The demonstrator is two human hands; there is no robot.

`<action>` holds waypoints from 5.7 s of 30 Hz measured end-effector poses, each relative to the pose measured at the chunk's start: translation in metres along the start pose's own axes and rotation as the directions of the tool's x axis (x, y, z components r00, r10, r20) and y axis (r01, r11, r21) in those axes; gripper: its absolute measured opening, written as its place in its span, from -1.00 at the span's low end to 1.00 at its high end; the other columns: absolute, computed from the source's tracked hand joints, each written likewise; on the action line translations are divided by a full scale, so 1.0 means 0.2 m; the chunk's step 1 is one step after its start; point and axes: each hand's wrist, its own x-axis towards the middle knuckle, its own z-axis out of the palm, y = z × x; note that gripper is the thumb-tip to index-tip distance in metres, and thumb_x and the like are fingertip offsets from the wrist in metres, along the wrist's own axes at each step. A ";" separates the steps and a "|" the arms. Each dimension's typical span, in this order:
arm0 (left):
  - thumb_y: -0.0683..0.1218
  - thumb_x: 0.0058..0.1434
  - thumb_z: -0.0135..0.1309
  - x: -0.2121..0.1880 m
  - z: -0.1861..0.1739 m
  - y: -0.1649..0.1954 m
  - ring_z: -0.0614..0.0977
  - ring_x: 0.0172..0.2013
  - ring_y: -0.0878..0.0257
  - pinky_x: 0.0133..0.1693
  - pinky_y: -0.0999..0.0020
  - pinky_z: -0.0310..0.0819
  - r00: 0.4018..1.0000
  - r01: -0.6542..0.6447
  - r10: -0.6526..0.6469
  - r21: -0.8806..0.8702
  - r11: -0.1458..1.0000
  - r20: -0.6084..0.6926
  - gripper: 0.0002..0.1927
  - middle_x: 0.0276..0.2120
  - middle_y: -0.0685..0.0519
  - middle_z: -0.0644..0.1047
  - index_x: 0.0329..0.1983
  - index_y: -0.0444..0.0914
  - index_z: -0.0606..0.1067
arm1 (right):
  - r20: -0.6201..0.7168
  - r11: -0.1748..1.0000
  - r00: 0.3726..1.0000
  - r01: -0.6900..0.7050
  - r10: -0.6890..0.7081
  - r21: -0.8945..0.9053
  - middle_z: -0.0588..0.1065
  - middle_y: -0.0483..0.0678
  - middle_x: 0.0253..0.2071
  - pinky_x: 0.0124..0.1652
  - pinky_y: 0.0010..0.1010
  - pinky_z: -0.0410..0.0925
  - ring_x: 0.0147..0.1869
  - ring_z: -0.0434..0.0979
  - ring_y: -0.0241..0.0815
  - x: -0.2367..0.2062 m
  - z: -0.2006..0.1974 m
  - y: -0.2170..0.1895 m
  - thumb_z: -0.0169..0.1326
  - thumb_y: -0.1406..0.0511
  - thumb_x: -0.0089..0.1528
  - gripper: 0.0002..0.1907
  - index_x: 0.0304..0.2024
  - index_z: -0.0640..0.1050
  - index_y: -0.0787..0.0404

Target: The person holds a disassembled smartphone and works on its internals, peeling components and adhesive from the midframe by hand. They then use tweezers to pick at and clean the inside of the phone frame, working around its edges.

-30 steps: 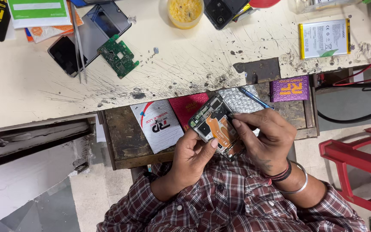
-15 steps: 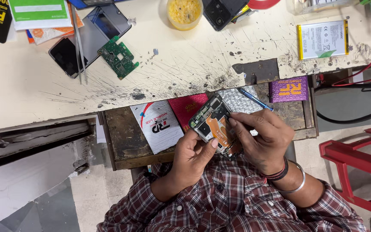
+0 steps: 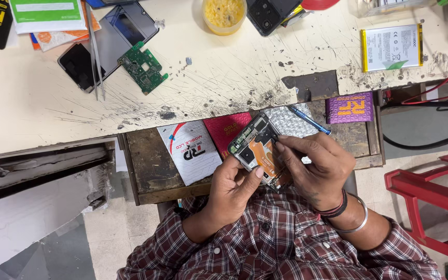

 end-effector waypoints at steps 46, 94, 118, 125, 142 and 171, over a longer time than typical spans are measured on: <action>-0.22 0.49 0.01 0.01 0.00 -0.02 0.58 0.01 0.36 0.08 0.42 0.50 0.999 0.001 -0.003 -0.051 0.999 -0.049 -0.80 0.00 -0.02 0.57 0.12 -0.39 0.40 | 0.029 0.997 0.999 0.023 -0.021 -0.068 0.53 -0.08 -0.39 -0.38 -0.48 0.38 -0.37 0.57 -0.30 0.00 0.01 -0.01 0.38 0.46 0.15 -0.74 -0.10 0.69 0.21; -0.18 0.48 0.02 0.02 -0.03 -0.01 0.63 -0.02 0.31 0.06 0.38 0.59 0.996 -0.042 0.039 -0.041 0.998 -0.081 -0.71 -0.01 -0.06 0.58 0.19 -0.42 0.38 | 0.120 0.997 0.991 -0.050 0.057 -0.055 0.57 -0.08 -0.40 -0.43 -0.50 0.37 -0.41 0.58 -0.33 0.00 -0.02 0.00 0.36 0.43 0.15 -0.80 -0.16 0.70 0.22; -0.15 0.47 0.04 0.02 -0.05 0.02 0.63 -0.05 0.32 0.03 0.41 0.57 0.993 -0.047 0.047 0.002 0.999 -0.112 -0.71 -0.03 -0.06 0.59 0.17 -0.41 0.38 | 0.174 0.998 0.983 -0.054 0.060 -0.039 0.55 -0.08 -0.41 -0.44 -0.49 0.39 -0.41 0.59 -0.32 -0.01 -0.04 0.00 0.34 0.43 0.16 -0.78 -0.13 0.69 0.22; -0.14 0.48 0.04 0.03 -0.06 0.00 0.63 -0.08 0.33 0.00 0.41 0.57 0.991 -0.071 0.077 0.056 0.996 -0.110 -0.72 -0.06 -0.06 0.59 0.16 -0.40 0.39 | 0.187 0.997 0.981 -0.049 0.060 -0.064 0.55 -0.07 -0.43 -0.44 -0.47 0.36 -0.43 0.57 -0.30 -0.01 -0.04 0.01 0.36 0.43 0.14 -0.78 -0.15 0.70 0.21; -0.18 0.48 0.03 0.02 -0.05 0.00 0.64 -0.07 0.33 -0.01 0.42 0.59 0.989 -0.076 0.077 0.013 0.997 -0.124 -0.75 -0.06 -0.07 0.59 0.14 -0.41 0.39 | 0.225 0.993 0.970 -0.077 0.095 -0.089 0.55 -0.08 -0.41 -0.45 -0.46 0.36 -0.43 0.56 -0.29 -0.01 -0.06 -0.01 0.35 0.43 0.15 -0.79 -0.15 0.70 0.20; -0.18 0.48 0.04 0.01 -0.06 -0.02 0.62 -0.09 0.37 -0.02 0.44 0.55 0.983 -0.076 0.086 0.066 0.995 -0.163 -0.76 -0.06 -0.02 0.59 0.13 -0.40 0.40 | 0.241 0.987 0.963 -0.090 0.120 -0.131 0.55 -0.08 -0.43 -0.47 -0.47 0.36 -0.46 0.54 -0.31 -0.02 -0.07 0.00 0.34 0.40 0.16 -0.83 -0.18 0.71 0.19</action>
